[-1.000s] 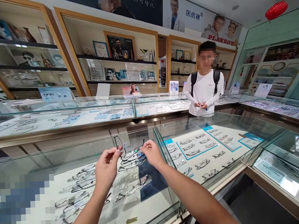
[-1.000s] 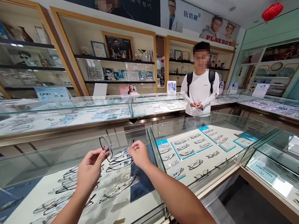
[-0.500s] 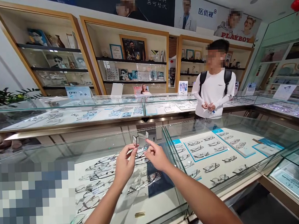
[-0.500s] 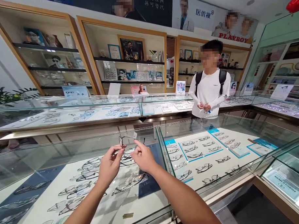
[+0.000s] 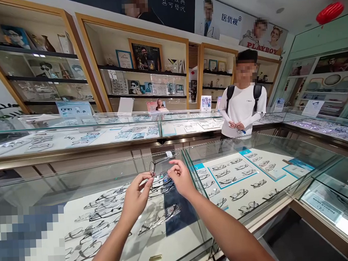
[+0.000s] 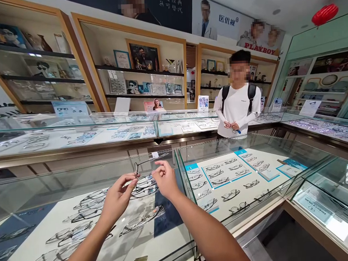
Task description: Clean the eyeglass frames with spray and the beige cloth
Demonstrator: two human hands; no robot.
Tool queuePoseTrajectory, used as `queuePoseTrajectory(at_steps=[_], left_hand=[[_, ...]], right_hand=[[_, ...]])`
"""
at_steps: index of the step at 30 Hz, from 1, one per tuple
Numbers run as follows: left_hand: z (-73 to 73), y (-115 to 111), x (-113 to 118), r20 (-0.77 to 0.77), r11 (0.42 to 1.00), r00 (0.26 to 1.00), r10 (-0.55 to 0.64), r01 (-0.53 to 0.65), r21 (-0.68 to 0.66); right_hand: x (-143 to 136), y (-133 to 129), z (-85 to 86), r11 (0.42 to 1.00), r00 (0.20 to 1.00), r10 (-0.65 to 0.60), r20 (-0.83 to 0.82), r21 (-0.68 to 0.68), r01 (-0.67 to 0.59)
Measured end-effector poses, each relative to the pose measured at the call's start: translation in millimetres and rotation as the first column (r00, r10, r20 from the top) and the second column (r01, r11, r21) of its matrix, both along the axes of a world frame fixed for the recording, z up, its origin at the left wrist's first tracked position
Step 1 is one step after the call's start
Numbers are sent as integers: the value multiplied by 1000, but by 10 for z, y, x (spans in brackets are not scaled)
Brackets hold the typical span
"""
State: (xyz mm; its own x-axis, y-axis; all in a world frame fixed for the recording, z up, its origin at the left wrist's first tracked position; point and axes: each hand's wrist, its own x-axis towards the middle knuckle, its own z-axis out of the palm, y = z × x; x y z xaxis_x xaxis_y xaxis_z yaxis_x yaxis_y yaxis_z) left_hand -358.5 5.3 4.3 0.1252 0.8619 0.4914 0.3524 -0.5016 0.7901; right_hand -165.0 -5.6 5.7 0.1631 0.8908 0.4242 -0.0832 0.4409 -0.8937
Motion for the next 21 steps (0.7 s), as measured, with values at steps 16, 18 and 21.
queuePoseTrajectory(at_steps=[16,18,21], left_hand=[[-76,74,10,-27,999,999,-45,44,-7],[-74,87,9,33,999,999,-29,30,-30],[-70,96,10,88,998,996,-35,40,-52]], right_hand=[[4,-94,72,996,999,-14,30,85,11],[-21,-115,66,995,995,-72,69,80,66],[-62,-147,47,994,966,-99,238,69,85]])
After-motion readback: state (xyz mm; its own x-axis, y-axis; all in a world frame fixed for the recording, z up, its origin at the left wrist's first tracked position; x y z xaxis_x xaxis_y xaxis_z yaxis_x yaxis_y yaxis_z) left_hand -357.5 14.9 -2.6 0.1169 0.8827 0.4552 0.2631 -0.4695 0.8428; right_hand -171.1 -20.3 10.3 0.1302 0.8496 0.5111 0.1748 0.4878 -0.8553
